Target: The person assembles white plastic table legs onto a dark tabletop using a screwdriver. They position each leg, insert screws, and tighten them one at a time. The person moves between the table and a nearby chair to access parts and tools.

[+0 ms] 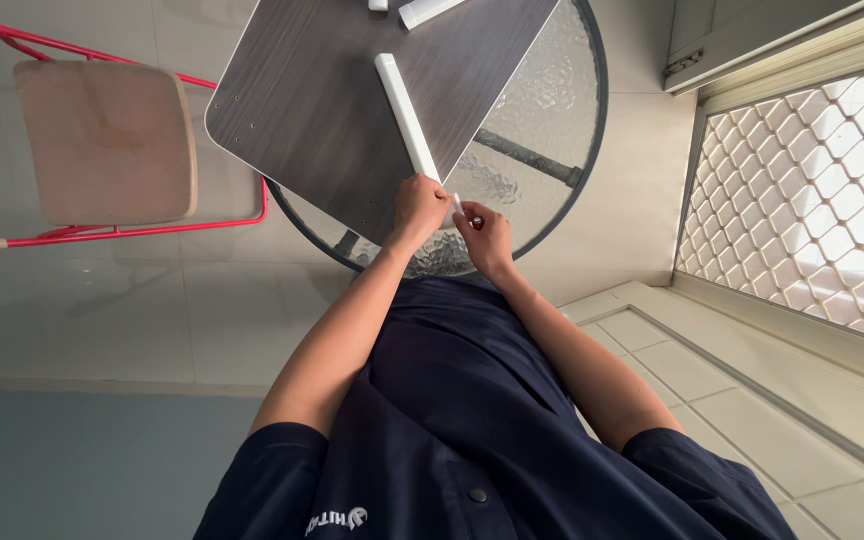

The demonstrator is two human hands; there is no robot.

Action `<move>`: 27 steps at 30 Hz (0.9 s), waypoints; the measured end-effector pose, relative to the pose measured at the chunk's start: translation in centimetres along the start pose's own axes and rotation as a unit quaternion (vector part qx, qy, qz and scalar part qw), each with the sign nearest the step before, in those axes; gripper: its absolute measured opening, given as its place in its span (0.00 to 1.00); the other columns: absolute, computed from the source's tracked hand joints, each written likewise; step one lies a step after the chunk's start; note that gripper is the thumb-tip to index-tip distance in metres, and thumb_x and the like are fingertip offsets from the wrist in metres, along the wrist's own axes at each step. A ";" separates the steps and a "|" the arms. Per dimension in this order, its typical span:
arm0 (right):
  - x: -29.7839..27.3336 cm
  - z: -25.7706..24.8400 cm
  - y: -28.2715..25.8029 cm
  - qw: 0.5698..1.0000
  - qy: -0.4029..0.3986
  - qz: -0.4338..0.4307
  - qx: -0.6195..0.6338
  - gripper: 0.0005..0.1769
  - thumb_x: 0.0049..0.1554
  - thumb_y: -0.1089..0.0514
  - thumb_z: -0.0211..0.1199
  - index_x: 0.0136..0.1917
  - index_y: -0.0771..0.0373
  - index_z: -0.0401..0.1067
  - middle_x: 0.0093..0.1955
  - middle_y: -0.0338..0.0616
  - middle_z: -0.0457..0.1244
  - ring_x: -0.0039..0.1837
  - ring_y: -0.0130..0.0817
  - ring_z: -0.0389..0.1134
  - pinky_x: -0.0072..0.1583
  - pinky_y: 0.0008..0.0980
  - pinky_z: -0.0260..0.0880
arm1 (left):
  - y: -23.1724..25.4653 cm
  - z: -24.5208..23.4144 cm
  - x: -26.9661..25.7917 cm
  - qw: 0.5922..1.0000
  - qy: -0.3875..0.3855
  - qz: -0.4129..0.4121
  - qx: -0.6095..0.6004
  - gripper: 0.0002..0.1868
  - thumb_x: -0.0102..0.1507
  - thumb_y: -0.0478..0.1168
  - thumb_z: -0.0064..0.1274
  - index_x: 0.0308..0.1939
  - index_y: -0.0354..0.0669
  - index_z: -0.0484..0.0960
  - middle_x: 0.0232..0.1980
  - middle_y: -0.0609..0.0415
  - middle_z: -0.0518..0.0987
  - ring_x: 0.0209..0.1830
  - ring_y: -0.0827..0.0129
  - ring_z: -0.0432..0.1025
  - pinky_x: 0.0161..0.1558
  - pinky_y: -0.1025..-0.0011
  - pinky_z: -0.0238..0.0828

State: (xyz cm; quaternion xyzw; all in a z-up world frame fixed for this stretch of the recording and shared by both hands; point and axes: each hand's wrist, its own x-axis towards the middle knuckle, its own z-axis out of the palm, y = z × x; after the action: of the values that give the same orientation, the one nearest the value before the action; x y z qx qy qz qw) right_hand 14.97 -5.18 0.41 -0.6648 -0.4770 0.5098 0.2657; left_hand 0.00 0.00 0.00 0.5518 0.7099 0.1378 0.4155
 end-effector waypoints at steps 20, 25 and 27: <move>1.3 0.8 1.3 0.998 0.063 0.005 -0.004 0.14 0.59 0.54 0.65 0.52 0.66 0.79 0.38 0.48 0.72 0.38 0.27 0.71 0.44 0.30 0.70 | 0.4 3.2 0.1 0.978 0.014 0.063 0.201 0.10 0.63 0.38 0.56 0.40 0.31 0.81 0.50 0.35 0.77 0.43 0.44 0.80 0.41 0.58 0.80; 1.8 1.0 1.7 0.991 0.059 0.059 0.103 0.15 0.60 0.55 0.65 0.53 0.68 0.79 0.32 0.41 0.67 0.29 0.24 0.62 0.32 0.29 0.61 | -0.8 1.9 -0.8 0.981 0.055 0.108 0.152 0.13 0.62 0.39 0.58 0.40 0.30 0.80 0.48 0.35 0.76 0.41 0.44 0.79 0.41 0.57 0.79; 2.2 1.1 2.2 0.987 0.060 0.069 0.130 0.15 0.60 0.54 0.65 0.54 0.69 0.78 0.30 0.38 0.64 0.27 0.23 0.61 0.30 0.28 0.60 | -1.5 1.1 -1.3 0.977 0.095 0.155 0.112 0.10 0.61 0.38 0.59 0.38 0.31 0.80 0.47 0.38 0.77 0.42 0.44 0.78 0.43 0.55 0.77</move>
State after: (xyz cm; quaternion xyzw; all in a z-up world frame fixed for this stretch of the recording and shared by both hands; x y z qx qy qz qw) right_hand 14.80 -4.21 -2.70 -0.6850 -0.3431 0.5440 0.3422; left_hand -0.16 -1.98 -1.05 0.6824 0.6630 0.1715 0.2557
